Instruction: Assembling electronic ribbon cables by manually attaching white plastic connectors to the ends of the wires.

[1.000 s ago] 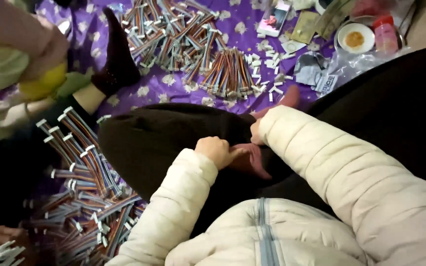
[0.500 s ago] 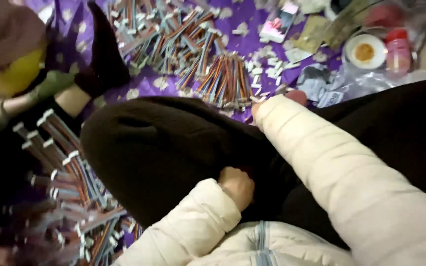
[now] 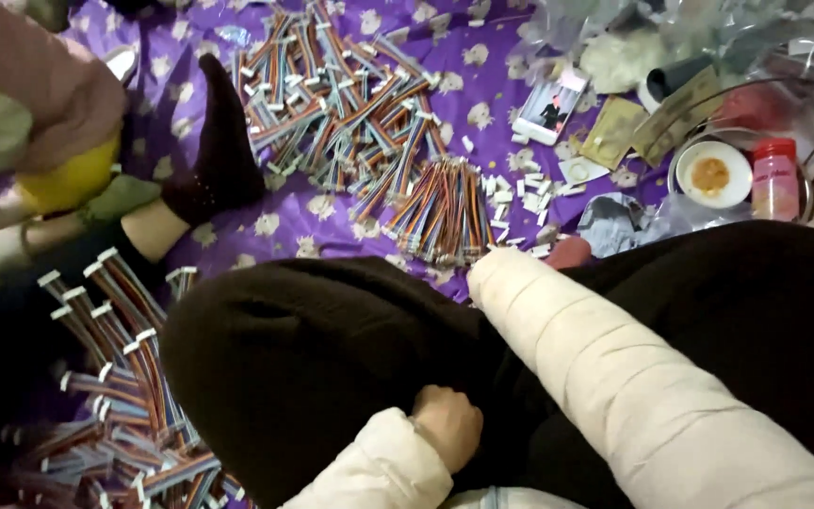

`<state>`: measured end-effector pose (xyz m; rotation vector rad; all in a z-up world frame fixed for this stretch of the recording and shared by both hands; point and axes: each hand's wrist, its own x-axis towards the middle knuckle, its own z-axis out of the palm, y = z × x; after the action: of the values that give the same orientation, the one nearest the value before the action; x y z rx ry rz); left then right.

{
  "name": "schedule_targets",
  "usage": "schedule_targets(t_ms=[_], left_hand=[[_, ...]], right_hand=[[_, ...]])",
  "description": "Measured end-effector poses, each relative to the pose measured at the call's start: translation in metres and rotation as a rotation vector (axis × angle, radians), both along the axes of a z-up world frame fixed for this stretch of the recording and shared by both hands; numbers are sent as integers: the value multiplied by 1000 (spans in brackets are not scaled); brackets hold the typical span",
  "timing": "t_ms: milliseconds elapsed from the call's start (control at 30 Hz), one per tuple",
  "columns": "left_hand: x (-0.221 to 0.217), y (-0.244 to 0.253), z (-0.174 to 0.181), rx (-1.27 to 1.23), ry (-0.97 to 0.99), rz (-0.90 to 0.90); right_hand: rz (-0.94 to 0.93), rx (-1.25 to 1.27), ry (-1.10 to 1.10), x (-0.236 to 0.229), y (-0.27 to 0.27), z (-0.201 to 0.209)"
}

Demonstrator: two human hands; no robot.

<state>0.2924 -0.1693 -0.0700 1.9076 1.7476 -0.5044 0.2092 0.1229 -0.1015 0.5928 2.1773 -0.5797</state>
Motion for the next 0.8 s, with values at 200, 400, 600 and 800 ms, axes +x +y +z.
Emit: schedule_targets(t_ms=[200,400,600,800], left_hand=[[-27,5,22,-114,-68,41],[-100,61,107,-70,-405,164],[-208,193,92,158,-268,353],[-240,329,-53,381,-268,577]], right_hand=[[-82,-168,-60,9,11,107],[-361,-285,543,51,100,226],[-912,-869,890,96,133,157],[-1410,-946,835,85,176,87]])
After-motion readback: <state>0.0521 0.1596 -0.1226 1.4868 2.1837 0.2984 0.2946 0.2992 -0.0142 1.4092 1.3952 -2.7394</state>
